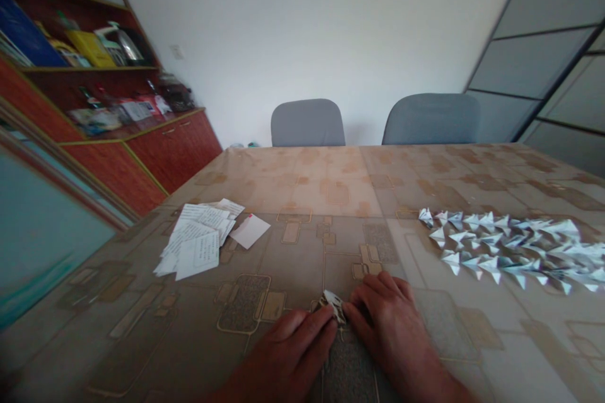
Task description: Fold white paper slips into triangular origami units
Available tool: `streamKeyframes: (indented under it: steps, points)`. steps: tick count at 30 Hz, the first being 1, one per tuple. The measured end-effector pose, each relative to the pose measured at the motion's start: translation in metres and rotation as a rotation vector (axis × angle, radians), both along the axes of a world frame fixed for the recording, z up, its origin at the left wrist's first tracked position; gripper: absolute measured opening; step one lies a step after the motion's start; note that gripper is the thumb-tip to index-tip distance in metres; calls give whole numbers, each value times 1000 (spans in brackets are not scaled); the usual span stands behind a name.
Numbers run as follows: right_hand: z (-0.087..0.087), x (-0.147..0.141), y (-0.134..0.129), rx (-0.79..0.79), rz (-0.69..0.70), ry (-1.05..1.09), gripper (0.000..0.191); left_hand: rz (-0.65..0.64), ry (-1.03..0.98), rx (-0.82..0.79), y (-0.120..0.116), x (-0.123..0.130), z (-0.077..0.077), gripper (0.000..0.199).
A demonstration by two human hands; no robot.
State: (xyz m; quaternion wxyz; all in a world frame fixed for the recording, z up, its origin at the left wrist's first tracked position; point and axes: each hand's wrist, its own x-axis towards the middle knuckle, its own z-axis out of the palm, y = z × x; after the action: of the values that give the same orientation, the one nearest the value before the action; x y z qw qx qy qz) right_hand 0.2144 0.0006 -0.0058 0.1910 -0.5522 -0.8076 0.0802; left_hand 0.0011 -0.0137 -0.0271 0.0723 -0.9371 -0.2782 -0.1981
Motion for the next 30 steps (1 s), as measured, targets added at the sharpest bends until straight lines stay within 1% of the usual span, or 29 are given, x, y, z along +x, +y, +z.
streamKeyframes:
  steps: [4, 8, 11, 13, 15, 16, 17, 18, 20, 22, 24, 25, 28, 30]
  points:
    - [3, 4, -1, -38, 36, 12, 11, 5, 22, 33, 1, -3, -1, 35]
    - [3, -1, -1, -44, -12, 14, 16, 9, 18, 36, -1, -1, -3, 34]
    - [2, -5, 2, -44, -36, 7, 19, -7, 2, -1, 1, -1, 2, 33]
    - [0, -5, 3, -47, -34, 2, 19, -31, -15, -82, 5, -7, 13, 35]
    - [-1, -5, 4, -49, -23, -3, 18, -141, -58, -222, 12, -17, 28, 46]
    - [-2, -4, 4, -46, -21, -5, 18, -146, -78, -297, 17, -23, 37, 47]
    - [-2, -4, 4, -44, -20, -9, 17, -103, -89, -360, 21, -29, 45, 37]
    - [-3, -3, 4, -39, -19, -11, 17, -49, -114, -380, 25, -35, 53, 29]
    - [-4, -3, 4, -35, -16, -14, 17, 19, -140, -370, 31, -44, 62, 26]
    - [-4, -1, 4, -36, -11, -18, 18, -11, -82, -348, 33, -47, 63, 23]
    - [-5, 0, 3, -33, -11, -21, 18, -47, 15, -292, 29, -45, 58, 21]
    - [-5, 1, 3, -32, -8, -24, 18, -59, 61, -286, 27, -44, 54, 23]
    - [-5, 3, 2, -26, 13, -19, 18, -109, 145, -315, 19, -40, 47, 41]
    - [-5, 3, 2, -26, 29, -7, 17, -123, 164, -323, 16, -40, 45, 44]
